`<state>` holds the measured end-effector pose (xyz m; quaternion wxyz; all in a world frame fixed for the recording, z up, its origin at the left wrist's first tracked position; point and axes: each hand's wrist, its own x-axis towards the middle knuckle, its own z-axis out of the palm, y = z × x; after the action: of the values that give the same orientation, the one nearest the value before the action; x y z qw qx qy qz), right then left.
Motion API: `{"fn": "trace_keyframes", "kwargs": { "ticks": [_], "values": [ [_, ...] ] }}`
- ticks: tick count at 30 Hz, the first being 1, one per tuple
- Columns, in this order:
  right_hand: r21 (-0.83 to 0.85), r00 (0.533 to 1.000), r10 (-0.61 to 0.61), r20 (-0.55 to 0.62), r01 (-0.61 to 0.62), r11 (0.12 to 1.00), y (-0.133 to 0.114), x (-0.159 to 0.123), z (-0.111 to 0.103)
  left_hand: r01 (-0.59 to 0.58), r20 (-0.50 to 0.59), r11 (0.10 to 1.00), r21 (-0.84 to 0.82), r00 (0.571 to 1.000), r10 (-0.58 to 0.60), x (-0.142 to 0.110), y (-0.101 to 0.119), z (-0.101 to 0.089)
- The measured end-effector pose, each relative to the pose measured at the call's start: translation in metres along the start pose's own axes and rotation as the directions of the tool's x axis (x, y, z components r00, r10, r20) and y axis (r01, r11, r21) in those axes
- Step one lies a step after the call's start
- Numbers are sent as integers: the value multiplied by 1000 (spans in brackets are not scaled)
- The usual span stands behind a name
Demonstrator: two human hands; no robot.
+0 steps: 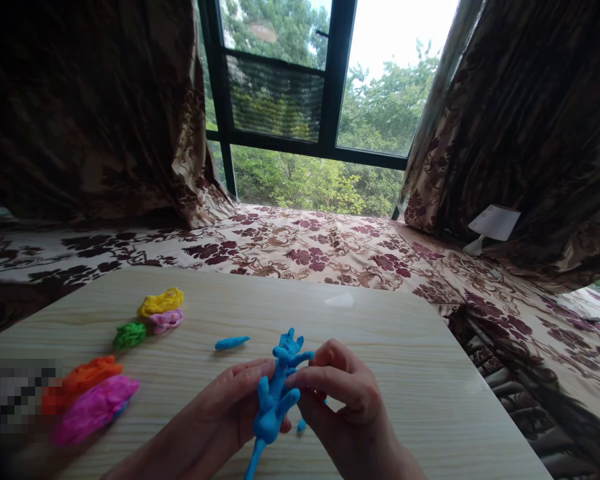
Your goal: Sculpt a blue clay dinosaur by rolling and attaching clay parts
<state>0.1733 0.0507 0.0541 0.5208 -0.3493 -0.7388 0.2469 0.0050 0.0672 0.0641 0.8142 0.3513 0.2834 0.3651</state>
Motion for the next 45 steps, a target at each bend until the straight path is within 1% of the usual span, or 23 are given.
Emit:
{"fn": "trace_keyframes", "kwargs": {
  "ticks": [6, 10, 13, 16, 18, 20, 22, 27, 29, 33, 38, 41, 45],
  "values": [
    [-50, 999, -40, 12, 41, 998, 3, 0, 1, 14, 78, 1000, -21, 997, -12, 2, -2, -8],
    [-103, 996, -82, 41, 86, 991, 5, -1, 1, 1, 80, 999, -42, 997, 2, 3, -5, -11],
    [-134, 995, -86, 52, 93, 987, 4, -1, -2, -16, 95, 998, -58, 995, 21, 3, -5, -11],
    [-131, 999, -47, 5, 47, 990, 1, -1, -7, -30, 87, 997, -70, 996, 36, 3, -4, -10],
    [-82, 1000, 15, -20, -17, 996, -1, 0, -10, -29, 78, 997, -72, 996, 34, 4, -3, -10],
    [-26, 996, 84, -19, -84, 996, -3, 0, -12, -37, 77, 997, -67, 996, 42, 5, -3, -11],
    [-11, 989, 147, -17, -147, 989, -5, 0, -12, -56, 64, 997, -53, 996, 59, 6, -4, -12],
    [-21, 955, 291, -65, -293, 956, -7, -1, -7, -64, 34, 998, -27, 997, 65, 6, -6, -13],
    [-21, 950, 307, -56, -309, 951, -8, 0, -6, -69, 40, 997, -17, 997, 69, 6, -5, -12],
    [-72, 962, 274, -8, -274, 959, -10, 3, -8, -63, 10, 998, 6, 998, 63, 6, -4, -10],
    [-154, 961, 275, -39, -278, 948, -14, 5, -10, -62, -26, 997, 51, 998, 64, 8, -6, -11],
    [-210, 958, 287, -28, -286, 935, -15, 4, -9, -80, -25, 994, 70, 996, 82, 7, -6, -10],
    [-244, 948, 318, -6, -310, 919, -14, 5, -4, -43, -13, 995, 94, 999, 45, 5, -1, -5]
  ]
}}
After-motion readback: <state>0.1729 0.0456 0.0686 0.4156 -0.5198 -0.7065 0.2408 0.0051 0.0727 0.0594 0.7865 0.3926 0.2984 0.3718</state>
